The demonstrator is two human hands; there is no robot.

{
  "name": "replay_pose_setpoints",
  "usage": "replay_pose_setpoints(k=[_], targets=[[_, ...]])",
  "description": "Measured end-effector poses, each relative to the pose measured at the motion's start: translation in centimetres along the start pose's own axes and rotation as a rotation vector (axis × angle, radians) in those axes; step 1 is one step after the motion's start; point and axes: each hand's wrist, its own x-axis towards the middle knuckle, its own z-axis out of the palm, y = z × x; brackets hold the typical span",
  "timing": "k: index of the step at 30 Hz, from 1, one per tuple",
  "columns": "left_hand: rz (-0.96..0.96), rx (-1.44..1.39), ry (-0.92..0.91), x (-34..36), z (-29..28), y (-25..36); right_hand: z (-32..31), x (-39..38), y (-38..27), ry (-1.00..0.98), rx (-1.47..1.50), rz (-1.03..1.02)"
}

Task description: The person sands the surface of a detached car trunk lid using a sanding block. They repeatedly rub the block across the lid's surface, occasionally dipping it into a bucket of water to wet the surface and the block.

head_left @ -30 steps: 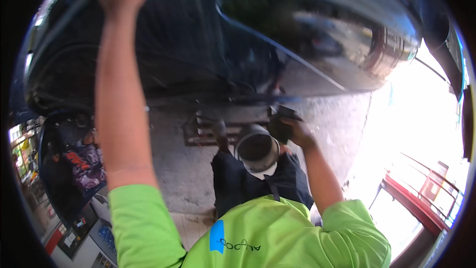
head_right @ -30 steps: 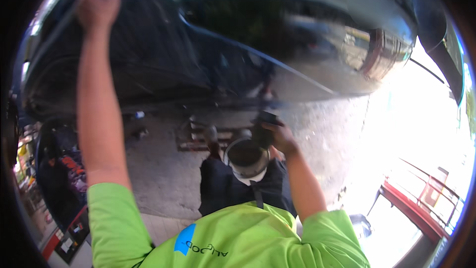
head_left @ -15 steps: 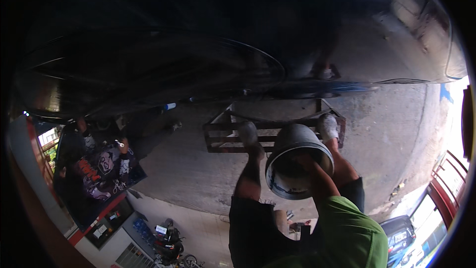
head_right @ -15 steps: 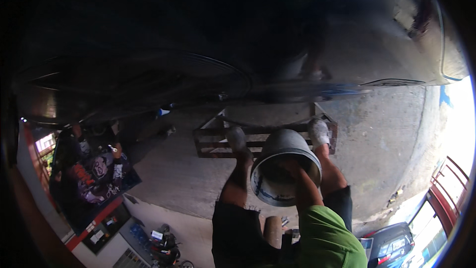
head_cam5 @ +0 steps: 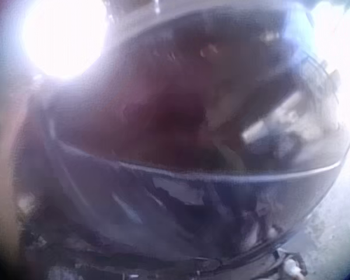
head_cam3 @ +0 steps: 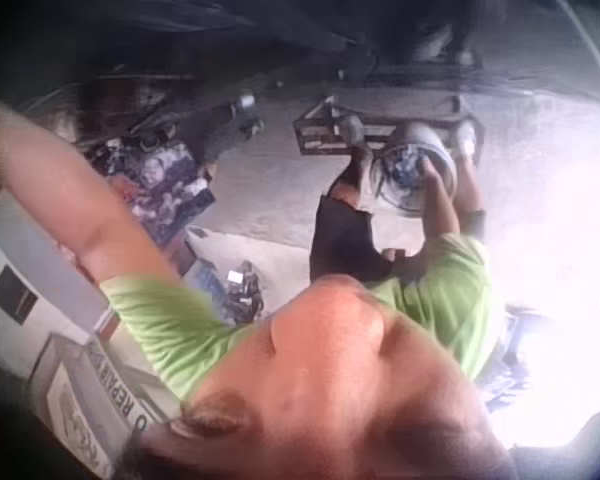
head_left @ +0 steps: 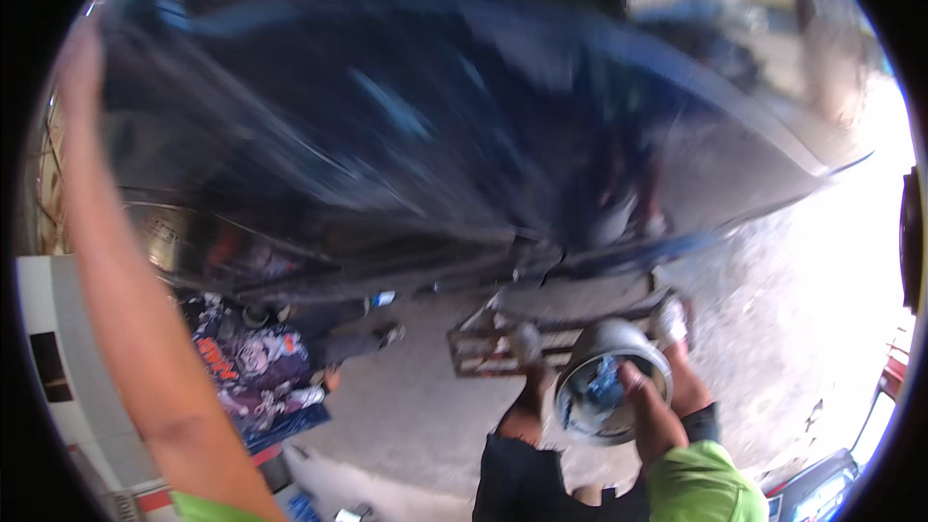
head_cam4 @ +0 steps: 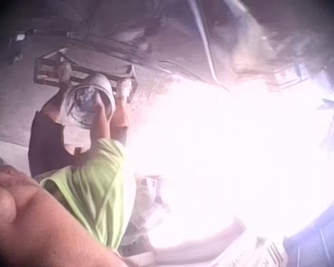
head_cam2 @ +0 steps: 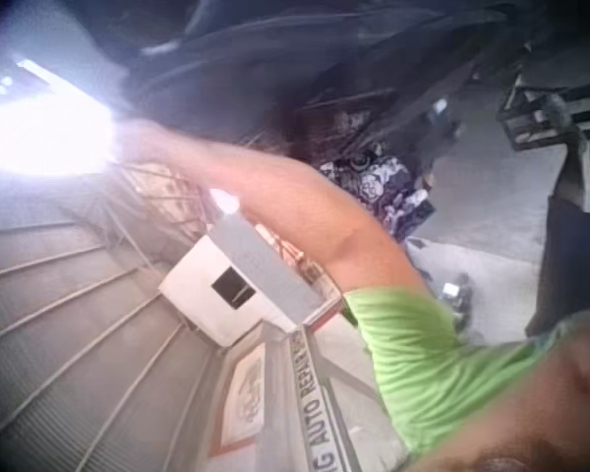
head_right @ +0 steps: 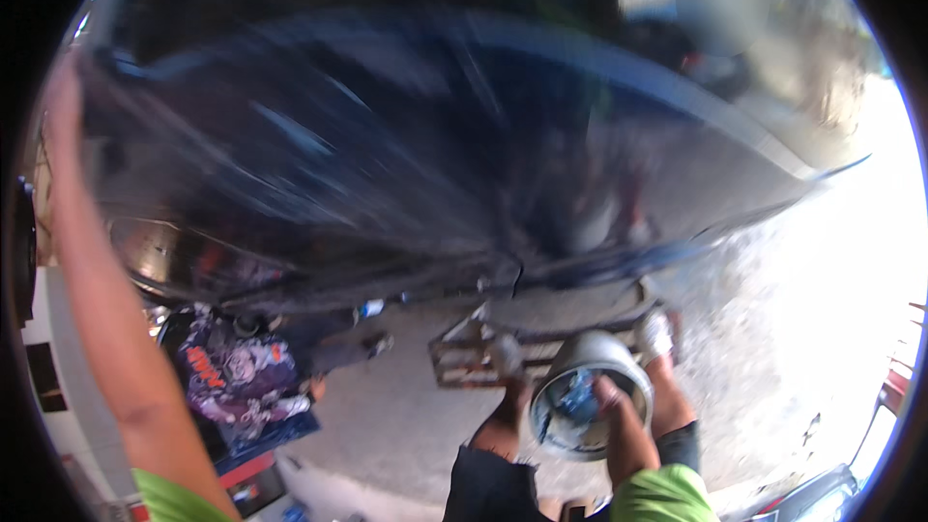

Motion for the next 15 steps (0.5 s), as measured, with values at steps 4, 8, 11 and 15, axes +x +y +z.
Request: replay_pose_setpoints(k=[4, 8, 11, 15], targets=[[-0.226, -0.051, -0.041, -1.9, -0.2, 2.3, 20.4, -12.8, -1.0, -0.484, 0.078, -0.073], [-0.150, -0.214, 0.138, -1.8, 1.1, 7.2, 45.4, -27.3, -7.5, -1.000, 0.078, -0.223], [-0.037, -0.348, 0.105, -0.7, 1.2, 13.0, 63.7, -35.7, -15.5, -0.868, -0.205, -0.509], [0.068, -0.201, -0.514, 4.5, 2.5, 20.2, 82.4, -43.4, -27.4, -0.418, -0.584, -0.932]])
